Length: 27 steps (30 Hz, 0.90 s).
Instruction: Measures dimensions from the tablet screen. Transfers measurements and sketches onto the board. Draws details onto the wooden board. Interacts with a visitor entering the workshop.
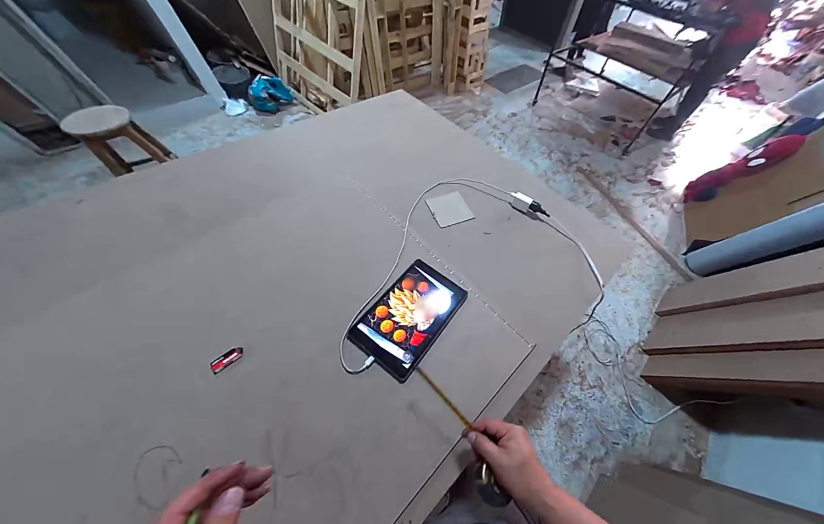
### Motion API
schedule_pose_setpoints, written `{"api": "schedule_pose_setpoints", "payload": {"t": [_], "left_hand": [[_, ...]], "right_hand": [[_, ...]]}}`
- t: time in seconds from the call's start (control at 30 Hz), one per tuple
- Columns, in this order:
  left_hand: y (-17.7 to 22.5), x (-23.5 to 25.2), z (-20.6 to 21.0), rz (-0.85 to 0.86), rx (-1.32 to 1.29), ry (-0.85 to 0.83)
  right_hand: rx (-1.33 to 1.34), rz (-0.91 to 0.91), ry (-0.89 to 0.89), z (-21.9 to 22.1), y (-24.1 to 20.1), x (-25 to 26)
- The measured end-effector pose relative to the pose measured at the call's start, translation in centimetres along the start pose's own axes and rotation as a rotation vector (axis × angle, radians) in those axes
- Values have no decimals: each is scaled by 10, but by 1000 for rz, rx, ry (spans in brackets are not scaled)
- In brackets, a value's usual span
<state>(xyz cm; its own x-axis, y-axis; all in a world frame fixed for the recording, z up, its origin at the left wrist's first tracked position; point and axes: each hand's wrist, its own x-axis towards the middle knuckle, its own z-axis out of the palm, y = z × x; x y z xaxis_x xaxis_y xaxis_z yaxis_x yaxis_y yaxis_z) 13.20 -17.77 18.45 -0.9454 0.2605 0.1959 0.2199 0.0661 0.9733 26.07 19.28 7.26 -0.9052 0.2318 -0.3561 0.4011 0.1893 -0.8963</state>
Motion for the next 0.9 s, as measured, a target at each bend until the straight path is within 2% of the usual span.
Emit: {"api": "schedule_pose_setpoints", "payload": {"t": [0.13, 0.2, 0.33, 0.47, 0.67, 0.8, 0.9], "left_hand": [[6, 10, 61, -10, 96, -39], [-4, 6, 81, -99, 109, -35], [-43, -9, 119, -350, 180, -35], [-59, -5, 152, -479, 220, -80], [-73, 11, 164, -532, 300, -95], [-74, 14, 158, -524, 313, -32], [-77, 14, 156, -518, 310, 7]], "right_hand": [[-58, 18, -27, -54, 3, 33], [-74, 29, -35, -73, 2, 53], [-153, 37, 74, -98, 7, 112], [-224, -32, 88, -123, -7, 182], [-282, -87, -35, -121, -35, 261], [-260, -133, -79, -114, -36, 262], [-264, -160, -213, -114, -25, 246]]}}
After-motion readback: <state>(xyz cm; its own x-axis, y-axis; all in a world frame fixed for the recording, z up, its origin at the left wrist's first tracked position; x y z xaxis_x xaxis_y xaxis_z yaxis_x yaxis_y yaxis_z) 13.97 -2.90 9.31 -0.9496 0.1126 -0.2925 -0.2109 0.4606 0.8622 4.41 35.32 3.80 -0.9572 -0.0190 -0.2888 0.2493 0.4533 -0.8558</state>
